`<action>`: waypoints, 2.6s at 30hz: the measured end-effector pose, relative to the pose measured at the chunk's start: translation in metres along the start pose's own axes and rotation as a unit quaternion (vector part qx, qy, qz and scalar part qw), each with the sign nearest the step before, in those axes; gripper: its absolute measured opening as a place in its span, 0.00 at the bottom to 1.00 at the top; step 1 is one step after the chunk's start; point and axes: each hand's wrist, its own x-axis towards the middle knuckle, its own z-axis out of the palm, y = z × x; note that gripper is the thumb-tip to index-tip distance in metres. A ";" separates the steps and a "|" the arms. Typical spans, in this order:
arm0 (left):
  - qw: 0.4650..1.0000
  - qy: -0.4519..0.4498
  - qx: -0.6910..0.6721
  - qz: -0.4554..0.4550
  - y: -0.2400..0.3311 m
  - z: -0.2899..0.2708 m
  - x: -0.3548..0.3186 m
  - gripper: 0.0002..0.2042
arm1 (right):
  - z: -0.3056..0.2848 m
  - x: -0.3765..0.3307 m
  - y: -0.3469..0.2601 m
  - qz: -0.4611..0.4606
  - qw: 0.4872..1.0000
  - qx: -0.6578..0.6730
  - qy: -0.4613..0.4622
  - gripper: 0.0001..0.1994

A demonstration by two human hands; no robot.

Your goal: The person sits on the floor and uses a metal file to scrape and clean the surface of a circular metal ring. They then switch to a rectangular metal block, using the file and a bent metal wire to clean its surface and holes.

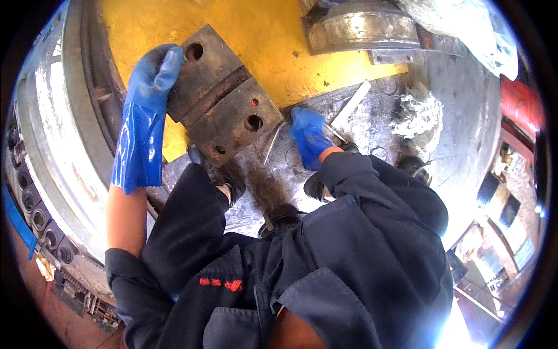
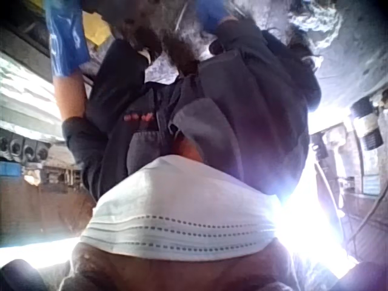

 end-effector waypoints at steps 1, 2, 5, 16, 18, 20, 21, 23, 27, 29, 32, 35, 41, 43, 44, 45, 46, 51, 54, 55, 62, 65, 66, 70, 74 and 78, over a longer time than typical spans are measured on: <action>1.000 0.007 -0.004 0.001 -0.005 -0.005 0.000 0.28 | -0.014 0.000 -0.005 -0.047 0.998 -0.023 -0.024 0.16; 1.000 0.001 -0.008 0.003 -0.003 0.002 0.003 0.28 | -0.023 -0.005 0.002 -0.079 0.995 -0.048 -0.049 0.17; 0.997 -0.012 -0.075 -0.026 0.000 0.013 0.005 0.28 | -0.016 -0.009 0.014 -0.044 0.997 -0.040 -0.041 0.17; 0.999 0.013 -0.043 -0.032 0.005 0.005 -0.003 0.33 | -0.006 -0.027 0.013 -0.086 0.996 -0.032 0.020 0.16; 0.997 0.014 -0.061 -0.034 0.005 0.005 -0.002 0.33 | -0.005 -0.030 0.004 -0.155 0.985 -0.061 0.039 0.13; 0.998 -0.010 -0.052 -0.016 0.002 0.003 0.000 0.33 | -0.014 -0.029 -0.017 -0.252 0.962 -0.094 -0.048 0.08; 0.998 0.008 -0.055 -0.024 0.004 0.008 -0.001 0.28 | 0.005 -0.026 -0.016 -0.305 0.951 -0.045 -0.032 0.09; 0.998 -0.004 -0.063 -0.011 0.004 0.012 0.005 0.28 | 0.062 -0.010 -0.015 -0.377 0.918 -0.113 0.046 0.09; 0.999 0.013 -0.035 -0.005 0.001 0.011 0.001 0.35 | 0.102 -0.008 -0.035 -0.442 0.875 -0.193 -0.055 0.07; 0.999 -0.003 -0.033 -0.014 0.000 0.007 0.004 0.35 | 0.106 -0.012 -0.031 -0.442 0.882 -0.156 -0.048 0.06; 1.000 -0.007 -0.013 -0.017 -0.001 0.005 0.005 0.33 | 0.111 -0.017 -0.031 -0.465 0.873 -0.148 -0.026 0.04; 0.999 -0.002 -0.027 -0.018 -0.008 0.000 0.002 0.26 | 0.114 -0.009 -0.035 -0.523 0.829 -0.199 -0.006 0.06; 0.998 -0.004 -0.056 -0.012 0.009 0.015 0.009 0.27 | 0.159 0.023 0.031 -0.447 0.858 -0.246 -0.058 0.09; 0.998 -0.016 -0.068 -0.007 0.010 0.025 0.017 0.27 | 0.154 0.031 0.078 -0.406 0.873 -0.260 -0.068 0.10; 0.996 -0.030 -0.079 -0.005 0.013 0.035 0.024 0.27 | 0.145 0.032 0.120 -0.364 0.901 -0.214 -0.097 0.08; 0.998 -0.026 -0.046 -0.019 0.001 0.020 0.015 0.28 | 0.104 0.031 0.089 -0.365 0.893 -0.220 -0.147 0.05; 0.999 0.013 -0.030 -0.040 -0.014 -0.006 -0.006 0.28 | 0.014 0.008 0.027 -0.381 0.868 -0.250 -0.196 0.04; 1.000 0.007 0.020 0.006 0.010 0.005 -0.002 0.28 | -0.196 -0.074 0.038 -0.302 0.937 -0.156 -0.085 0.10; 0.994 0.041 0.101 0.017 0.021 0.002 -0.002 0.29 | -0.275 -0.098 0.011 -0.223 0.972 -0.075 0.005 0.11; 0.977 0.072 0.187 0.068 0.042 0.002 -0.007 0.28 | -0.300 -0.110 0.003 -0.219 0.974 -0.051 0.035 0.11; 0.879 -0.162 0.354 0.276 0.185 0.028 -0.065 0.26 | -0.355 -0.127 -0.073 -0.259 0.942 -0.190 0.101 0.09; 0.860 -0.197 0.411 0.230 0.173 0.042 -0.061 0.17 | -0.370 -0.146 -0.097 -0.293 0.928 -0.202 0.111 0.09; 0.846 -0.230 0.428 0.219 0.170 0.039 -0.058 0.15 | -0.372 -0.148 -0.098 -0.304 0.924 -0.189 0.130 0.09; 0.864 -0.222 0.380 0.244 0.137 0.027 -0.044 0.12 | -0.383 -0.140 -0.093 -0.328 0.922 -0.136 0.157 0.10; 0.971 -0.170 -0.036 0.161 0.101 -0.005 -0.021 0.16 | -0.392 -0.102 -0.069 -0.315 0.878 0.084 0.351 0.24; 0.968 -0.215 -0.121 0.052 0.133 -0.050 -0.022 0.19 | -0.358 -0.058 -0.081 -0.321 0.795 0.511 0.059 0.30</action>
